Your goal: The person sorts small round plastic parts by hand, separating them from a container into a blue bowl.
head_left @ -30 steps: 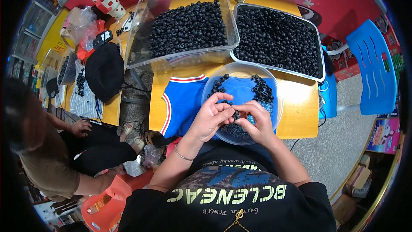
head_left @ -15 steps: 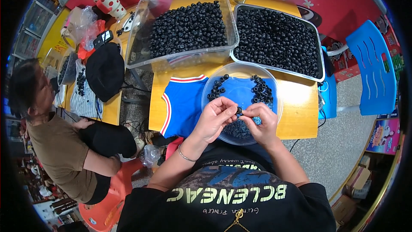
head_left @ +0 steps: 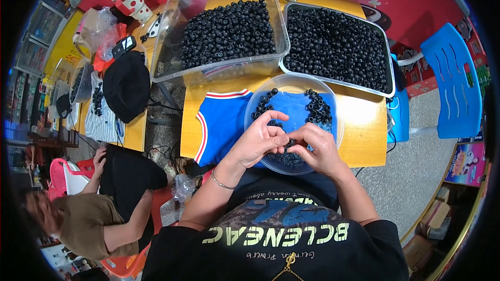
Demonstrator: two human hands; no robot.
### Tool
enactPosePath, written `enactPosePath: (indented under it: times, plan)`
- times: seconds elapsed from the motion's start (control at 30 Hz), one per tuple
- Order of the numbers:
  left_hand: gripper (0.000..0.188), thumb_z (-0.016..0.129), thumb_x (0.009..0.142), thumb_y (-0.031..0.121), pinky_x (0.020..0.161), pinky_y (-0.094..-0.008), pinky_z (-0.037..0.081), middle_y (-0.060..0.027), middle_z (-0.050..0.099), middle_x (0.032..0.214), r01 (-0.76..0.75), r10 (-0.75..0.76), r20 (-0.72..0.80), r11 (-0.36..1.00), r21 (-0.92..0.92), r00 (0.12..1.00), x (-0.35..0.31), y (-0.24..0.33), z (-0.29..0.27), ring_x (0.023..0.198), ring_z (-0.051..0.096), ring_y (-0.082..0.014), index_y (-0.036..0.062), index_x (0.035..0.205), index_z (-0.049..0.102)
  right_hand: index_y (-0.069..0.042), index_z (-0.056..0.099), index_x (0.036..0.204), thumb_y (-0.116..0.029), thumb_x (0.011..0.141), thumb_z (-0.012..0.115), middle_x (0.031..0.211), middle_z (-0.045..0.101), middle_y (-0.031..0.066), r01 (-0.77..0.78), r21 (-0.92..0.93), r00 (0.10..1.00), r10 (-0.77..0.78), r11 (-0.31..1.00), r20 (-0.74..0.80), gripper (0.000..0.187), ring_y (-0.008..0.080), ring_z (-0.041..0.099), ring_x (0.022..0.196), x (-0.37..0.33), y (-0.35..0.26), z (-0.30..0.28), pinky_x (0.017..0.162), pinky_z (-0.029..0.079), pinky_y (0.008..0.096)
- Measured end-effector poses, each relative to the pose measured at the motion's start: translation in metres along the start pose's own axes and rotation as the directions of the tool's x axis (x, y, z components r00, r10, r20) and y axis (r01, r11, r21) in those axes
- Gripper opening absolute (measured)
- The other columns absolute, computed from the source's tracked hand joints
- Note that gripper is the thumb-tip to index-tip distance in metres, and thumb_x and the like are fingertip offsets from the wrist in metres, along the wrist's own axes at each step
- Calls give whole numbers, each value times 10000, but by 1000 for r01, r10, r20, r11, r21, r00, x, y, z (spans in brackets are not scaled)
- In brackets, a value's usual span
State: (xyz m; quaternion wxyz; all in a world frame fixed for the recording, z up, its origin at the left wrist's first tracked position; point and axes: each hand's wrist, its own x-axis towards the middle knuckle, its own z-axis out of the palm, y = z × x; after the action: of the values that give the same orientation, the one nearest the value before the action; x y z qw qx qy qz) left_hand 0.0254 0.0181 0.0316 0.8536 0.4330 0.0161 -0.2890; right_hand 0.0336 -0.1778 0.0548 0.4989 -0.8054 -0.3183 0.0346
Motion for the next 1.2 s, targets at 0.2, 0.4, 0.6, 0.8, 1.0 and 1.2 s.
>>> enactPosePath:
  times: [0.2, 0.4, 0.6, 0.8, 1.0, 1.2]
  plan:
    - [438, 708, 821, 108, 564, -147, 441, -19, 585, 762, -5, 5, -21, 1000, 27, 1000, 0, 3, 2, 655, 570, -59, 46, 1165, 443, -55, 650, 923, -137, 756, 728, 763, 573, 71, -22, 8, 999, 22, 1000, -42, 201, 196, 582, 648, 0, -1, 4, 575, 466, 305]
    - [346, 682, 826, 52, 599, -165, 460, -38, 610, 814, 11, -16, 30, 990, 142, 999, 4, 9, 4, 681, 575, -64, 32, 1106, 480, -67, 670, 931, -135, 737, 749, 729, 573, 68, -12, -52, 997, 8, 999, -74, 220, 172, 571, 616, -4, 2, 4, 550, 456, 281]
    - [187, 634, 844, 2, 675, -208, 475, -38, 615, 838, -238, 267, -43, 912, 334, 963, 13, 41, 12, 742, 573, -78, 32, 998, 532, -66, 640, 1115, -88, 729, 750, 773, 601, 56, -102, 127, 956, 133, 987, -262, 402, 128, 567, 621, -3, 3, 6, 568, 471, 251]
    - [73, 647, 820, -5, 676, -224, 483, -61, 618, 890, -413, 923, 2, 170, 895, 385, 22, 133, 1, 752, 594, -104, 16, 882, 613, -25, 633, 1052, -4, 781, 664, 911, 618, 109, -175, -135, 939, 124, 975, -322, 274, 193, 610, 749, 1, 20, -12, 656, 504, 278]
    - [126, 645, 777, 4, 735, -316, 489, -109, 611, 969, -293, 852, 313, -199, 935, 420, 18, 108, 10, 864, 597, -230, 21, 902, 640, -6, 617, 1041, -8, 797, 615, 1058, 614, 146, -177, -347, 948, 64, 921, -312, 244, 336, 602, 933, 10, 35, -24, 808, 493, 387]
    - [192, 614, 760, 12, 802, -366, 469, -112, 588, 939, -282, 457, 317, -146, 948, 831, 28, 27, -3, 890, 573, -288, 23, 951, 629, -2, 613, 1016, -16, 789, 550, 1072, 608, 133, -98, -605, 987, 1, 790, -158, 236, 308, 572, 1008, 38, 61, -22, 876, 469, 365]
